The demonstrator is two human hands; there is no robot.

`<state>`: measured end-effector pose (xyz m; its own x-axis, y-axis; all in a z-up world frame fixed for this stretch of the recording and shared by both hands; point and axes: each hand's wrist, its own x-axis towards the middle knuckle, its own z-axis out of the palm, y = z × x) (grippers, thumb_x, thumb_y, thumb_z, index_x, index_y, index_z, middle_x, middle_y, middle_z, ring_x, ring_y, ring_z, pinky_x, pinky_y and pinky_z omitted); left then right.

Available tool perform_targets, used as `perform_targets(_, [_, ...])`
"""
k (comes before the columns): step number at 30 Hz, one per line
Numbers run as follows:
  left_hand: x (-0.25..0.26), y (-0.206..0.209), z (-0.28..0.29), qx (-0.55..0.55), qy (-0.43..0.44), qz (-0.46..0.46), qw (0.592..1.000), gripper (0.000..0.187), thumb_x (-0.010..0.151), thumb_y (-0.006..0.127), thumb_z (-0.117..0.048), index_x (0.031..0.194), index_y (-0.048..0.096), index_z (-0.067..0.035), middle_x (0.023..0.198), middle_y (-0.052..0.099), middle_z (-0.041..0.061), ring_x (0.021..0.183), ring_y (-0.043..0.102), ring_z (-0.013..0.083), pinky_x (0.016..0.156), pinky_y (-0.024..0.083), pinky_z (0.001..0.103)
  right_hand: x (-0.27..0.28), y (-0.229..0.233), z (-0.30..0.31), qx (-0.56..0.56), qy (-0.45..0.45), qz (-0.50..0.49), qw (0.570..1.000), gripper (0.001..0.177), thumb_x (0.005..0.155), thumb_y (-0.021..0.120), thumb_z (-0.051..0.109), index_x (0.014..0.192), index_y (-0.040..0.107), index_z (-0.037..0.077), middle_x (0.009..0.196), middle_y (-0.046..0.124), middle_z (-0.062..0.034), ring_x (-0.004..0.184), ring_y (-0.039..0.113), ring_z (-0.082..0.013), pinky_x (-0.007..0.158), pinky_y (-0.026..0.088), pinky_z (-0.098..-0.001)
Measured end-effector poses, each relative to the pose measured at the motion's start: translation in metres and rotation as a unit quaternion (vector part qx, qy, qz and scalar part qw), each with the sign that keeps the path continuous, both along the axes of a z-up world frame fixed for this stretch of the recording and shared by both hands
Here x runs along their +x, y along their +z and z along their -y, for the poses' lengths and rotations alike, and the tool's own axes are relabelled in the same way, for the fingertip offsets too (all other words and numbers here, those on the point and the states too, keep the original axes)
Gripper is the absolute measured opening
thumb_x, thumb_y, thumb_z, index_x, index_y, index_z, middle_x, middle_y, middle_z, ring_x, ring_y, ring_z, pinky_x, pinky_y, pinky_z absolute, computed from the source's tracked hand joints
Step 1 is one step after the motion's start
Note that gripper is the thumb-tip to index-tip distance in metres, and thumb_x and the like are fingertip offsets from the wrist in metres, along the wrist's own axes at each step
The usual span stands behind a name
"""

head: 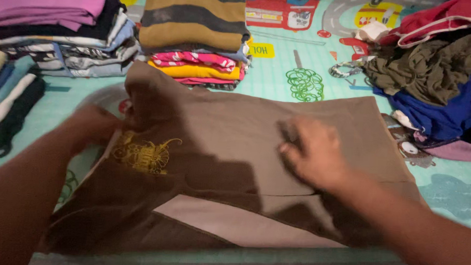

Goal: The person folds an orange and white patterned top, a brown t-shirt, and a red tank top, placing each folded item onto a stack of laundry.

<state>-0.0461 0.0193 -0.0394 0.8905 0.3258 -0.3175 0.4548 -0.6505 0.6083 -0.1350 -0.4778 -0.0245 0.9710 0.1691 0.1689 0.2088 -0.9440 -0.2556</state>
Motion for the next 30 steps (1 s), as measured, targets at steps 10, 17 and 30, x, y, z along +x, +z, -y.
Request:
perform_targets(10, [-0.046, 0.022, 0.046, 0.475, -0.117, 0.164, 0.856, 0.038, 0.073, 0.079, -0.037, 0.102, 0.079, -0.012, 0.099, 0.073, 0.014, 0.091, 0.071, 0.0303, 0.074, 0.058, 0.045, -0.013, 0.017, 0.007, -0.038, 0.011, -0.072, 0.997, 0.072, 0.099, 0.036, 0.058, 0.158, 0.03, 0.019, 0.168, 0.023, -0.0061, 0.156, 0.012, -0.0319, 0.12, 0.007, -0.0611])
perform_targets(17, [-0.203, -0.002, 0.254, 0.175, -0.361, 0.45, 0.798, 0.072, 0.09, 0.053, -0.028, 0.15, 0.036, 0.007, 0.152, 0.043, 0.028, 0.144, 0.036, 0.0425, 0.114, 0.031, 0.058, -0.091, -0.014, -0.047, -0.059, 0.225, 0.044, 0.972, 0.061, 0.103, 0.044, 0.036, 0.157, 0.033, 0.009, 0.164, 0.029, -0.0145, 0.156, 0.018, -0.0377, 0.121, 0.013, -0.0597])
perform_targets(30, [-0.22, 0.035, 0.097, 0.479, -0.313, -0.069, 0.817, 0.033, 0.109, 0.034, -0.047, 0.141, 0.045, -0.048, 0.181, 0.002, 0.003, 0.161, 0.01, 0.0362, 0.121, 0.014, 0.064, -0.093, -0.007, 0.123, -0.085, -0.155, -0.073, 0.981, 0.068, 0.098, 0.039, 0.055, 0.157, 0.029, 0.023, 0.166, 0.029, -0.0056, 0.154, 0.024, -0.0279, 0.121, 0.017, -0.0614])
